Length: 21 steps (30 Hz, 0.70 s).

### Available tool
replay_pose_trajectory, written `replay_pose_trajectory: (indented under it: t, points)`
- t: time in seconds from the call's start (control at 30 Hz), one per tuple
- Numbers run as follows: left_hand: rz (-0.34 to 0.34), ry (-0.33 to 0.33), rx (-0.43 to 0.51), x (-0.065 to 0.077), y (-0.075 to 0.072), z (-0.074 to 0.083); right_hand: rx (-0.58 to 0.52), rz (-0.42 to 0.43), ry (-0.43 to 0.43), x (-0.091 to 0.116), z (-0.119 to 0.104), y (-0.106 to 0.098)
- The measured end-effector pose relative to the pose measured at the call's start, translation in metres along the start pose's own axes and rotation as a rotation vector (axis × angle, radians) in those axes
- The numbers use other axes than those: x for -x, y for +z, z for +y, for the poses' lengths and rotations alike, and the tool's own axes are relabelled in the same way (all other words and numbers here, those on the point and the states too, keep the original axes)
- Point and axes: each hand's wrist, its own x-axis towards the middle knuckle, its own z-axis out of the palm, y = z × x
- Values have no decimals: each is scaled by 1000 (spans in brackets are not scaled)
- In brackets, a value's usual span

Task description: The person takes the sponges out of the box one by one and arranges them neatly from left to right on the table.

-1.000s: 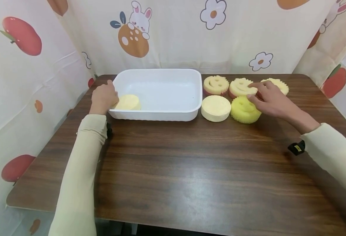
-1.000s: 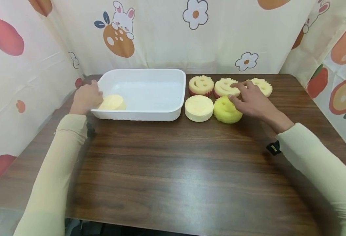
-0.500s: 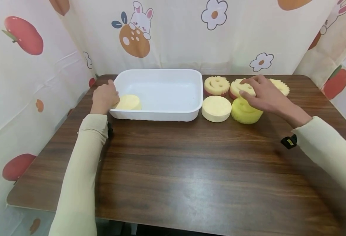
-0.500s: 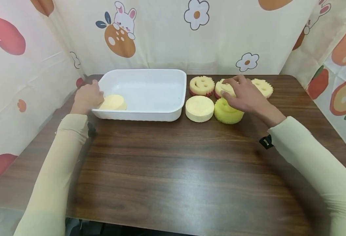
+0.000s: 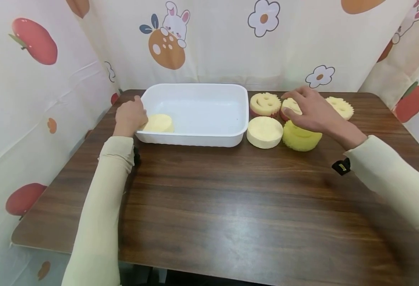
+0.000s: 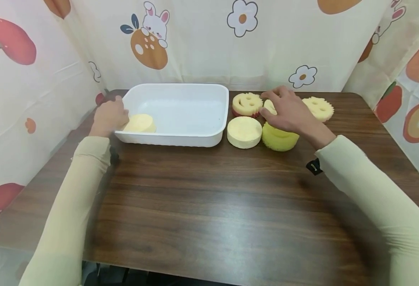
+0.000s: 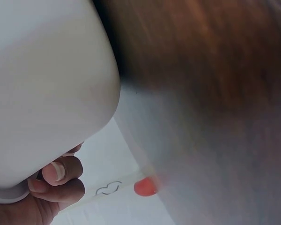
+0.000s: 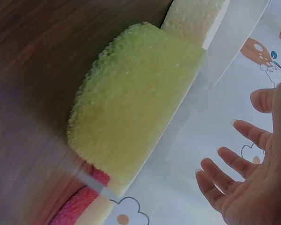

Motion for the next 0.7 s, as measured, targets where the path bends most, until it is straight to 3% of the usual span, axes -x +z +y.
replay_pose_trajectory:
  t: [0.7]
  points:
    - [-4,-13,-8,-1,1,1,70,3,-55,-18,-23,-8]
